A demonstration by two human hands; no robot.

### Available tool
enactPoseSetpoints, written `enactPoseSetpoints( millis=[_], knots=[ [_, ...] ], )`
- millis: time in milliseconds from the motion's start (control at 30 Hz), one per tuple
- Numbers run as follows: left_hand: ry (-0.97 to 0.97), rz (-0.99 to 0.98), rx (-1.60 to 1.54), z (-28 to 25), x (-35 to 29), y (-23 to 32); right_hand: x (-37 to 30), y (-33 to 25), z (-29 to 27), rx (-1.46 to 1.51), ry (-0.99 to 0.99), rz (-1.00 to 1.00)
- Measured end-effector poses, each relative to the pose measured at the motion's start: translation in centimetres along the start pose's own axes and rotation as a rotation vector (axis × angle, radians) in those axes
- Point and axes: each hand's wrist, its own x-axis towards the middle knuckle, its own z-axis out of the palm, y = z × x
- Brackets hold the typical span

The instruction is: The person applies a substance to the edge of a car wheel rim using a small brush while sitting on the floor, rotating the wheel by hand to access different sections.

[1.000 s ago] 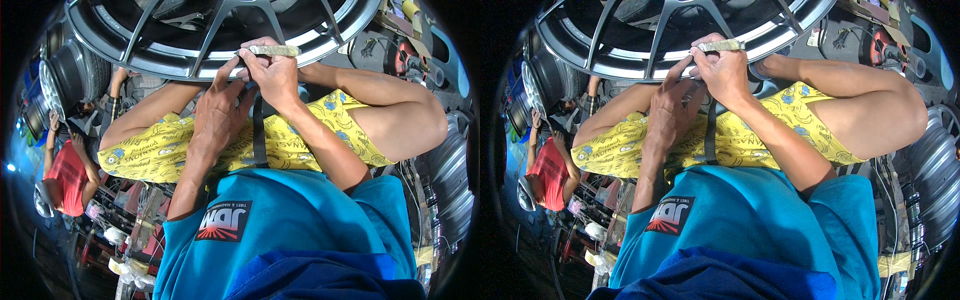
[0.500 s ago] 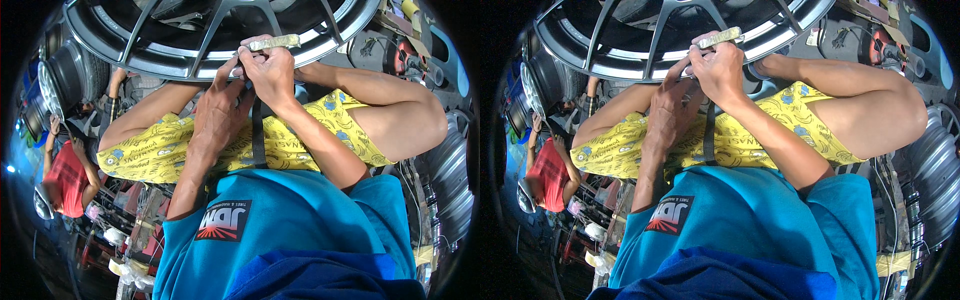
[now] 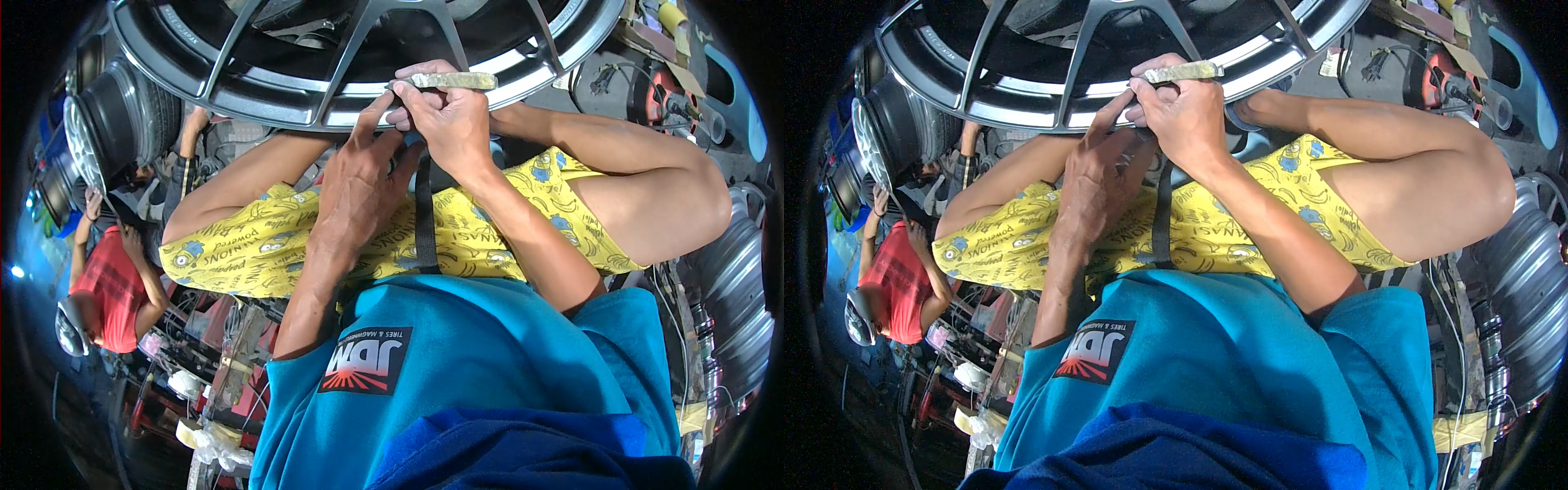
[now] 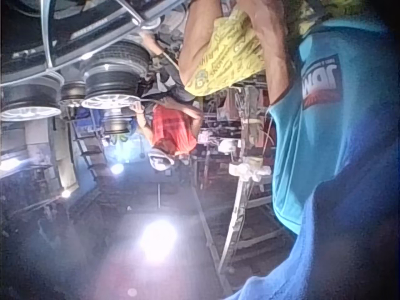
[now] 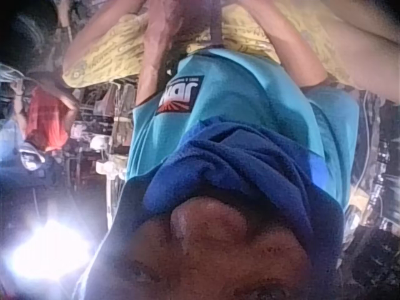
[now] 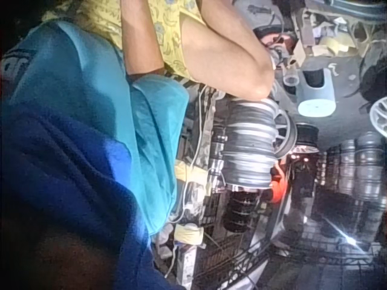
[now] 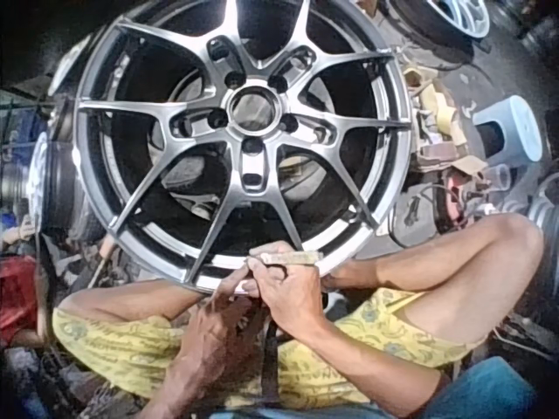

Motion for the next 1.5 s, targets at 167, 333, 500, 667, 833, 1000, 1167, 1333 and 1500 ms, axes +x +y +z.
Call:
enactPoseSetpoints(
  millis=[167,333,500,667,833,1000,1167,1333,1500],
  knots=[
    [0.01,0.03,0.007,0.0,0.0,-0.1,0.0,-0.3,-0.2,-0.073,-0.028,-0.029],
    [0.016,0.038,0.021,0.1,0.0,-0.2,-0.1,-0.3,-0.3,-0.09,-0.046,-0.042],
    [0.009,0.028,0.016,0.0,0.0,-0.1,-0.1,-0.7,-0.4,-0.126,-0.067,-0.055],
    [0.028,0.04,0.037,0.1,-0.1,-0.1,0.2,0.0,-0.6,-0.079,-0.097,-0.066],
    [0.029,0.016,0.041,0.2,-0.1,-0.2,0.3,0.0,-0.3,-0.115,-0.083,-0.075],
    [0.031,-0.064,-0.031,0.0,0.0,0.4,0.3,0.1,-0.1,-0.062,-0.063,-0.056],
    [-0.003,-0.087,-0.051,-0.2,0.1,0.6,0.1,-0.2,-0.1,-0.108,-0.041,-0.038],
    [0.024,-0.051,-0.019,0.0,0.0,0.5,0.1,0.4,-0.1,-0.085,-0.039,-0.061],
    [0.039,-0.042,-0.007,0.1,-0.1,0.3,0.3,-0.2,0.0,-0.112,-0.057,-0.051]
  ],
)
